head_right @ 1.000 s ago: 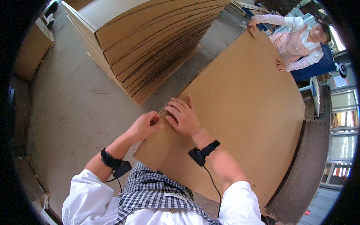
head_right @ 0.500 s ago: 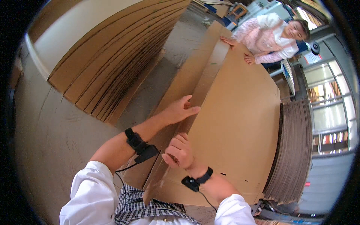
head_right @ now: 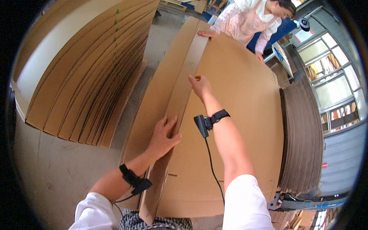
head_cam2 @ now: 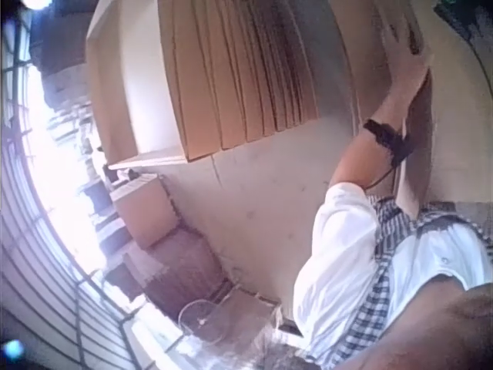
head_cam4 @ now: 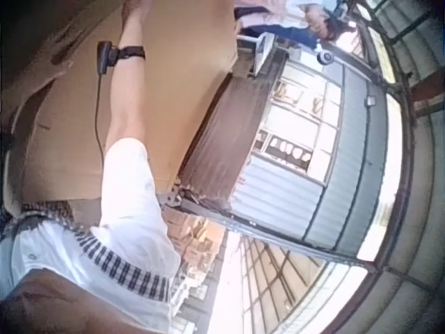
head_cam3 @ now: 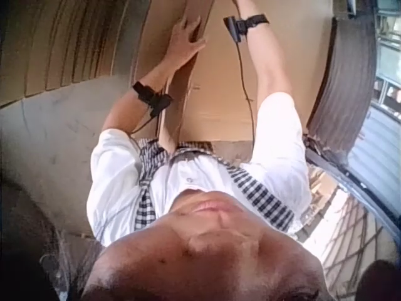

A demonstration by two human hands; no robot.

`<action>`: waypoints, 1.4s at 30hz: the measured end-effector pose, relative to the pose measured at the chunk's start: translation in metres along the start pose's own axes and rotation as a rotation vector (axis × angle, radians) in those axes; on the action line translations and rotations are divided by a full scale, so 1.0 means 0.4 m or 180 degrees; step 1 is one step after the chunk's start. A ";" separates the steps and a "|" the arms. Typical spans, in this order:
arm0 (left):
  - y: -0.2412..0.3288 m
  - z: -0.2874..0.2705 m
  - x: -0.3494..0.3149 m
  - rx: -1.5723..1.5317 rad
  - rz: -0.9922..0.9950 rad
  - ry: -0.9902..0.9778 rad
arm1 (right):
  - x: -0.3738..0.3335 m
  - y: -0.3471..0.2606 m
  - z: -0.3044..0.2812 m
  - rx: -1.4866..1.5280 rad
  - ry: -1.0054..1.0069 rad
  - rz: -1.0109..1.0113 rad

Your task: Folding and assembling large cardboard trays from pre-cut sheets in a warehouse setting.

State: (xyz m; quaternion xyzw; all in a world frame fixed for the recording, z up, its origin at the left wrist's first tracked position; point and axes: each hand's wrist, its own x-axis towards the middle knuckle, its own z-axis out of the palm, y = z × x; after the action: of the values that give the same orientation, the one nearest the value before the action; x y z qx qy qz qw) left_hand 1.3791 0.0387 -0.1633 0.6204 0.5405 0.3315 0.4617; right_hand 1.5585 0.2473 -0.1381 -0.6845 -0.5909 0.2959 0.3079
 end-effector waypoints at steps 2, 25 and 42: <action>-0.004 0.011 -0.003 0.0049 0.0107 0.0061 | 0.073 0.017 -0.011 -0.0370 -0.0358 0.0314; -0.038 0.034 0.006 0.0225 0.0301 0.0466 | 0.274 0.141 -0.019 0.0348 -0.0434 -0.1461; -0.034 0.051 0.012 0.0409 0.0338 0.0593 | 0.078 0.034 -0.101 -0.0153 -0.2766 0.0671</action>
State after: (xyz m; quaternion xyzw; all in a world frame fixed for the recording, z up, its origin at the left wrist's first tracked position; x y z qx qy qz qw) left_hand 1.3936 0.0391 -0.1837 0.6429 0.5675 0.3764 0.3505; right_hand 1.6020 0.2738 -0.1240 -0.5600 -0.5991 0.5720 -0.0167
